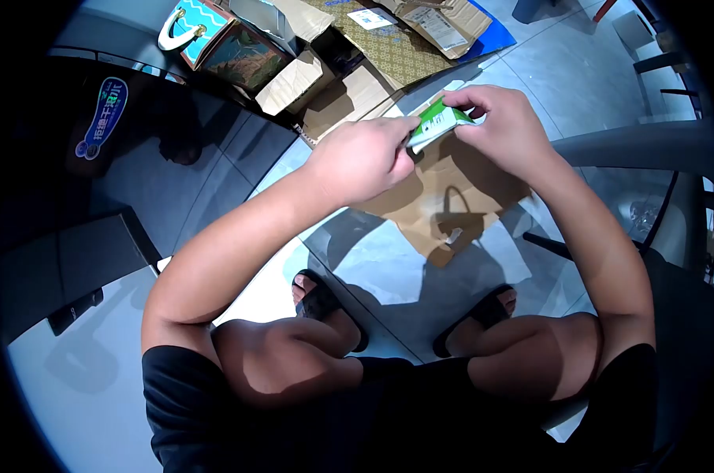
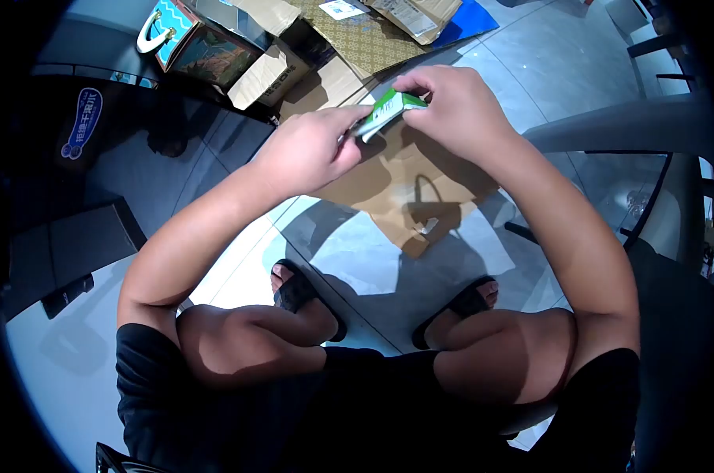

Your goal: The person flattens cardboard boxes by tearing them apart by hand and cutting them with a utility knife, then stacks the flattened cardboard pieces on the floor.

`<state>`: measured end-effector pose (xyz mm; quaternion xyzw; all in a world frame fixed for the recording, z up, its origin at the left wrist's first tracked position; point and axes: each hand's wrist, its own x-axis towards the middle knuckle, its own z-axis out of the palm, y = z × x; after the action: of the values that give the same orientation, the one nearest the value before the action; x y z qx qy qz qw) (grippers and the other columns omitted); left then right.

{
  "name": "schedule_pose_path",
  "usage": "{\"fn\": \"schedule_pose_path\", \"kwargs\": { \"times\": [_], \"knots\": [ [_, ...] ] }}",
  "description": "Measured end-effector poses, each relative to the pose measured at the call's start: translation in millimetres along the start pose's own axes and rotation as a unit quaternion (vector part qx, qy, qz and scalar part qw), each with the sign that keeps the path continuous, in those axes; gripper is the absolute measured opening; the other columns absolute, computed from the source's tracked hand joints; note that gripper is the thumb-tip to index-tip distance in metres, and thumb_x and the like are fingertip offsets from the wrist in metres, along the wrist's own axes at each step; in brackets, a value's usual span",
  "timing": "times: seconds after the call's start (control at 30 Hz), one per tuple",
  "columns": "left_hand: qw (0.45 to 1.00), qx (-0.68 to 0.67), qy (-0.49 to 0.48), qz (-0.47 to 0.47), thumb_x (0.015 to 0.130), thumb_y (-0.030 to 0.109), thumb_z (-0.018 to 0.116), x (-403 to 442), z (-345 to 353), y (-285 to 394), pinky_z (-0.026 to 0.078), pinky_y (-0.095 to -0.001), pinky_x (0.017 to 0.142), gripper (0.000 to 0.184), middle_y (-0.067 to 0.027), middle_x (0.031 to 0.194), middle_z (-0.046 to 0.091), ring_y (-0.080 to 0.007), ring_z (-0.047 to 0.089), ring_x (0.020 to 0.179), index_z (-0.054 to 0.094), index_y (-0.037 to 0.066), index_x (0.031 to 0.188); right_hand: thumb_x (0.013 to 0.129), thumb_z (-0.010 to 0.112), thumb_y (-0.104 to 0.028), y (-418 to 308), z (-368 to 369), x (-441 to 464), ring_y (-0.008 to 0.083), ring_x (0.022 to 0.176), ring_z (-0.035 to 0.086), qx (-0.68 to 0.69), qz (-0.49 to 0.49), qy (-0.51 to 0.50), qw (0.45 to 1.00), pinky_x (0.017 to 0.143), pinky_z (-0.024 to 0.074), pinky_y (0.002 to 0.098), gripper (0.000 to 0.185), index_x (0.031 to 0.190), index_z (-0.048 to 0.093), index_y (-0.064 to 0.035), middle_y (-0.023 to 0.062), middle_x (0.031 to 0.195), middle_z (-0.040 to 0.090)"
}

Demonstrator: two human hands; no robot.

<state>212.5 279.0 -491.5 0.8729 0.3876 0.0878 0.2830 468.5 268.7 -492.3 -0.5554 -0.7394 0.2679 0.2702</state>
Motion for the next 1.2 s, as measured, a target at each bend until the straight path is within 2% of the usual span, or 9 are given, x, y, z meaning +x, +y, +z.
{"fn": "schedule_pose_path", "kwargs": {
  "times": [0.13,0.2,0.27,0.47,0.6,0.7,0.83,1.07,1.2],
  "knots": [
    [0.996,0.021,0.068,0.045,0.094,0.01,0.067,0.6,2.6,-11.0,0.06,-0.0505,0.081,0.043,-0.0201,0.104,0.075,-0.0412,0.073,0.092,0.067,0.008,0.137,0.085,0.075,-0.007,-5.3,-3.5,-2.9,0.0231,0.085,0.077,-0.031,0.059,-0.033,0.997,0.08,0.0606,0.0353,0.034,0.119,0.08,-0.002,0.0153,0.101,0.081],
    [0.996,0.014,0.058,0.062,0.097,0.011,0.066,-1.1,1.2,-14.9,0.059,-0.0493,0.081,0.04,-0.0201,0.103,0.075,-0.0407,0.073,0.091,0.068,0.008,0.137,0.088,0.073,-0.018,0.5,-2.9,-5.6,0.0359,0.086,0.075,-0.08,-0.049,-0.026,0.995,0.082,0.0608,0.0426,0.032,0.115,0.081,-0.0055,0.0164,0.095,0.079],
    [0.996,0.008,0.048,0.077,0.099,0.012,0.066,-0.9,0.8,-17.7,0.059,-0.0481,0.08,0.038,-0.0202,0.102,0.075,-0.0403,0.073,0.091,0.069,0.008,0.137,0.088,0.074,-0.018,1.5,-1.5,-6.9,0.0361,0.085,0.074,-0.068,-0.065,-0.007,0.995,0.081,0.0603,0.0441,0.03,0.115,0.082,-0.0067,0.0155,0.093,0.079],
    [0.981,-0.142,-0.055,-0.117,0.111,0.022,0.061,12.6,-11.2,-20.2,0.055,-0.0392,0.077,0.028,-0.0143,0.087,0.073,-0.0186,0.066,0.077,0.073,0.003,0.128,0.088,0.079,-0.019,0.0,3.6,-4.3,0.0309,0.087,0.073,-0.14,-0.205,0.091,0.965,0.076,0.0585,0.0453,0.022,0.109,0.08,-0.0121,0.0089,0.094,0.076],
    [0.966,-0.195,-0.086,-0.147,0.111,0.023,0.06,11.6,-0.3,-16.2,0.054,-0.0394,0.076,0.028,-0.0146,0.085,0.071,-0.0183,0.063,0.075,0.073,0.0,0.118,0.089,0.079,-0.019,-11.1,3.3,6.5,0.0293,0.101,0.068,-0.136,-0.387,0.049,0.91,0.083,0.055,0.0435,0.019,0.108,0.077,-0.0147,0.0029,0.108,0.071],
    [0.988,-0.088,-0.081,-0.098,0.111,0.025,0.06,13.2,-4.2,-19.0,0.053,-0.0383,0.074,0.029,-0.0116,0.082,0.07,-0.0176,0.061,0.074,0.073,-0.001,0.116,0.08,0.081,-0.009,-7.8,18.9,-0.6,0.0302,0.098,0.066,-0.124,-0.312,0.005,0.942,0.085,0.0528,0.0431,0.034,0.113,0.076,-0.0171,0.0035,0.108,0.066],
    [0.989,-0.07,-0.076,-0.103,0.11,0.025,0.061,15.4,-8.4,-16.7,0.053,-0.0375,0.073,0.028,-0.009,0.08,0.068,-0.0166,0.059,0.073,0.073,0.0,0.115,0.08,0.081,-0.008,-6.2,20.8,-5.0,0.0296,0.101,0.065,-0.127,-0.31,0.035,0.942,0.086,0.0521,0.0428,0.027,0.106,0.074,-0.0157,0.0031,0.106,0.066],
    [0.954,-0.203,-0.127,-0.178,0.111,0.025,0.064,16.0,-1.9,-22.9,0.05,-0.0323,0.07,0.029,-0.0018,0.081,0.068,-0.0102,0.056,0.073,0.074,-0.002,0.11,0.089,0.077,-0.014,-5.3,25.2,-1.9,0.026,0.116,0.063,-0.158,-0.266,0.04,0.95,0.095,0.0506,0.0425,0.012,0.101,0.074,-0.0137,-0.0017,0.108,0.069],
    [0.923,-0.287,-0.129,-0.223,0.11,0.025,0.067,16.6,3.4,-28.1,0.046,-0.0291,0.066,0.027,0.0028,0.081,0.066,-0.0071,0.053,0.072,0.075,-0.002,0.108,0.084,0.078,-0.014,4.8,29.2,2.1,0.0264,0.117,0.062,-0.171,-0.361,0.079,0.914,0.095,0.0506,0.0427,0.014,0.097,0.075,-0.0132,-0.0036,0.108,0.069]
  ]
}}
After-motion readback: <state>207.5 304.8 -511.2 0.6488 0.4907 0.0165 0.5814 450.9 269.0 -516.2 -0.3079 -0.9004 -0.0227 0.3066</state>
